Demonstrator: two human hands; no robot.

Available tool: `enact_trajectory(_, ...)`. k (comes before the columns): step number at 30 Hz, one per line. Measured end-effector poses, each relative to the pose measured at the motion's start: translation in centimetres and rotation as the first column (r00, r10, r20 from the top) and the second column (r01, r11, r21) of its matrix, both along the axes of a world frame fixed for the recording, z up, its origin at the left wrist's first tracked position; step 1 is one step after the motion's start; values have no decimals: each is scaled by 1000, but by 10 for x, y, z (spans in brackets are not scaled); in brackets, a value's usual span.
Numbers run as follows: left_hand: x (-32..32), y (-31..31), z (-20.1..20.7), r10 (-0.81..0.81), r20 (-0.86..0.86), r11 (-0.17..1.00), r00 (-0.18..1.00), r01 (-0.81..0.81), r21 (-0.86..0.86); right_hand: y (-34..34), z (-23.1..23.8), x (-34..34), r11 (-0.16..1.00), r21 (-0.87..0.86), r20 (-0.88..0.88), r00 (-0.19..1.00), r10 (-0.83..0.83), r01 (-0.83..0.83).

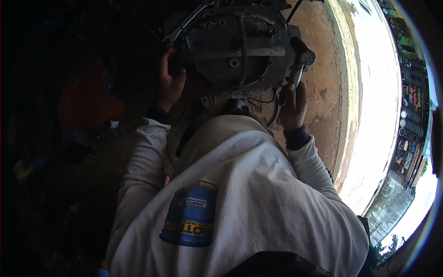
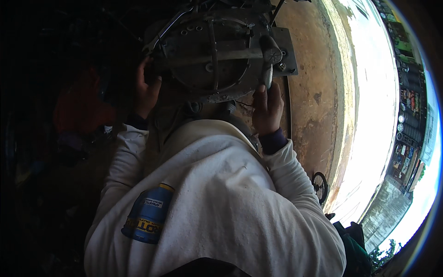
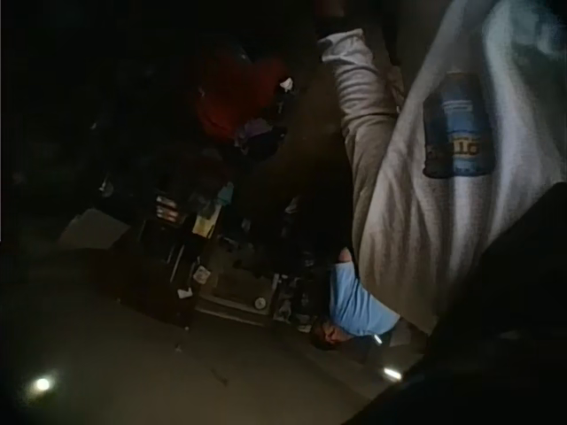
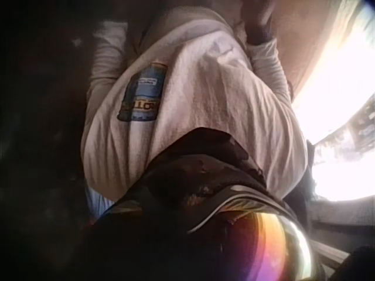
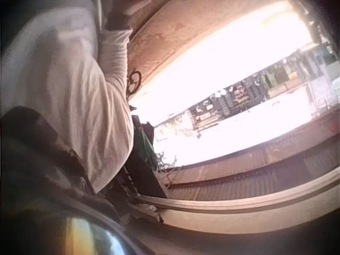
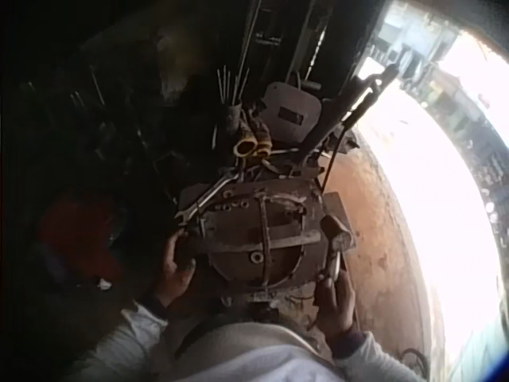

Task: The person secures a metal fastener onto a circular metal structure using a wrench and a hammer.

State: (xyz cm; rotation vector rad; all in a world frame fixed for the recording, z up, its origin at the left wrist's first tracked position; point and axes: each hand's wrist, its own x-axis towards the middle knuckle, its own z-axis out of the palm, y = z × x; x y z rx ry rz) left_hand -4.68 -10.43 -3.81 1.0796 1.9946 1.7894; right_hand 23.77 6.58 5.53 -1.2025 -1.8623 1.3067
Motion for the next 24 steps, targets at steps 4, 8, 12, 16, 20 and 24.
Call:
enact_trajectory(4,-7,7,28,0,-141,999,990,-6,-42,64,-39,15,976,195,301,942,-149,93)
enact_trajectory(8,-17,22,56,-33,-245,994,969,7,-105,97,-48,3,936,342,428,900,-78,-81)
enact_trajectory(12,-12,43,68,-163,-208,977,964,128,-172,108,-60,-3,876,387,584,812,10,-289)
enact_trajectory(16,0,55,71,-178,-321,961,930,95,-260,104,-37,-11,928,214,627,771,109,-306)
enact_trajectory(20,18,57,77,-115,-464,957,878,-28,-290,107,-34,-5,839,406,594,802,58,-361)
enact_trajectory(24,49,47,67,210,-317,924,925,-293,-244,94,-28,-27,819,419,276,914,296,-392)
